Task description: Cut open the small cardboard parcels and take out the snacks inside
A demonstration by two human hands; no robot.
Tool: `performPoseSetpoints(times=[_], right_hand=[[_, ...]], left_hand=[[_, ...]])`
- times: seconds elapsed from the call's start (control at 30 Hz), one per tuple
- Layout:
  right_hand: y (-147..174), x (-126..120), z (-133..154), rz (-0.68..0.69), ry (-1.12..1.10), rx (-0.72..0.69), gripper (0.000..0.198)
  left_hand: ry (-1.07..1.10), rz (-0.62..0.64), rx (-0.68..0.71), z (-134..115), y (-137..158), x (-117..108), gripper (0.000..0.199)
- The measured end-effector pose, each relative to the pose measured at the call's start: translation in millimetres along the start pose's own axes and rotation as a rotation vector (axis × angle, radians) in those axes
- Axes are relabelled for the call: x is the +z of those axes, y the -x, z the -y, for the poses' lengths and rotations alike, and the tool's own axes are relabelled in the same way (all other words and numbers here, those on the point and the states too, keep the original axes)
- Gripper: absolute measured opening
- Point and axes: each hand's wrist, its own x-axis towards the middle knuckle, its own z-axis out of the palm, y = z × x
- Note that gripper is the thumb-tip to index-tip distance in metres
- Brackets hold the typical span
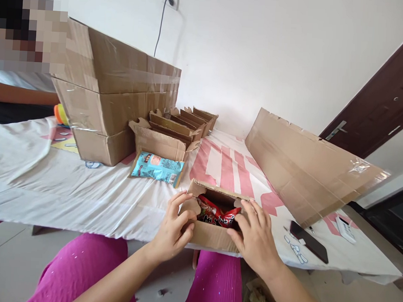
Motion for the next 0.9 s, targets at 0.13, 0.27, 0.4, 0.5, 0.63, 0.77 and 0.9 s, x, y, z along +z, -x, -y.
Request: performPoseSetpoints(times=[0.13, 0.27, 0.4, 0.5, 0.63, 0.77, 0.9], right_hand=[[1.2, 0.4, -16.9, -0.106, 0.124, 0.098, 0.020], [-0.5, 3.4, -24.6, -0.076, 0.144, 0.125, 0.012], [-9.6, 9.2, -25.3, 0.036, 0.061, 0.080, 0.008], [-16.7, 15.8, -28.3, 0.024, 0.086, 0.116, 0.021], [-21.3, 28.5, -34.5, -0.063, 0.098, 0.192, 0.047], [-20.5, 45.9, -43.1, -0.070, -0.119, 0.298, 0.050], [-17.7, 59.1, -51.5, -0.044, -0.437, 0.375, 0.048]], left_hand=[[0.016, 0.000, -0.011, -0.3, 1.6, 1.4, 0.020], [0.027, 0.011, -0.013, 0.2, 0.7, 1.5, 0.019], [0.040, 0.018, -0.024, 0.9, -0.3, 1.4, 0.019], [0.040, 0.021, -0.026, 0.2, 0.8, 2.0, 0.020], [0.035, 0.015, -0.012, -1.2, 3.6, 3.6, 0.020], [0.028, 0.006, -0.012, -1.1, 4.9, 4.5, 0.021], [0.025, -0.010, -0.021, -0.4, 4.8, 5.6, 0.020]])
